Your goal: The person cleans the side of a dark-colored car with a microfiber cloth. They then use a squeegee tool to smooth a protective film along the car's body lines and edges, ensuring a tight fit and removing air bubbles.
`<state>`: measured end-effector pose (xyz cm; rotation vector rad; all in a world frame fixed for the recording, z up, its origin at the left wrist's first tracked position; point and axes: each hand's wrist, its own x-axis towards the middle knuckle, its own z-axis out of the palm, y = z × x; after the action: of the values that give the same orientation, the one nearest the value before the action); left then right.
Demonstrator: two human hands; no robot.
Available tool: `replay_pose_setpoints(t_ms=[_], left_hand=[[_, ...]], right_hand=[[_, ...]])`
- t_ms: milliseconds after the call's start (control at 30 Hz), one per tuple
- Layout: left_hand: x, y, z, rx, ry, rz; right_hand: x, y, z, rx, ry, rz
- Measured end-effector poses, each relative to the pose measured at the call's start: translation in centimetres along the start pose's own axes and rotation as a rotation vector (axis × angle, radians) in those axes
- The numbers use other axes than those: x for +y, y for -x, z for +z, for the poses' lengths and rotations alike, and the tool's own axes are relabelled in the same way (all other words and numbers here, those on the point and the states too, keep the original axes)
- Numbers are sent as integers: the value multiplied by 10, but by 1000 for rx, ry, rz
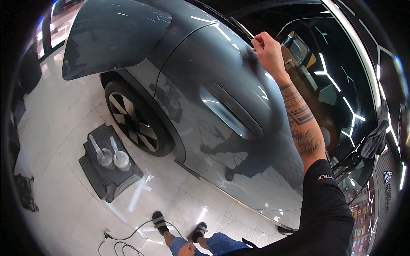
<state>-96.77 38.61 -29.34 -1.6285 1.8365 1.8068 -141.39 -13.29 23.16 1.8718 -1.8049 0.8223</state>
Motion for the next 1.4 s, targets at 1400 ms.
replay_pose_setpoints(t_ms=[1400], left_hand=[[47, 5, -76, -258, -189, -54]], right_hand=[[15, -12, 6, 37, 312, -196]])
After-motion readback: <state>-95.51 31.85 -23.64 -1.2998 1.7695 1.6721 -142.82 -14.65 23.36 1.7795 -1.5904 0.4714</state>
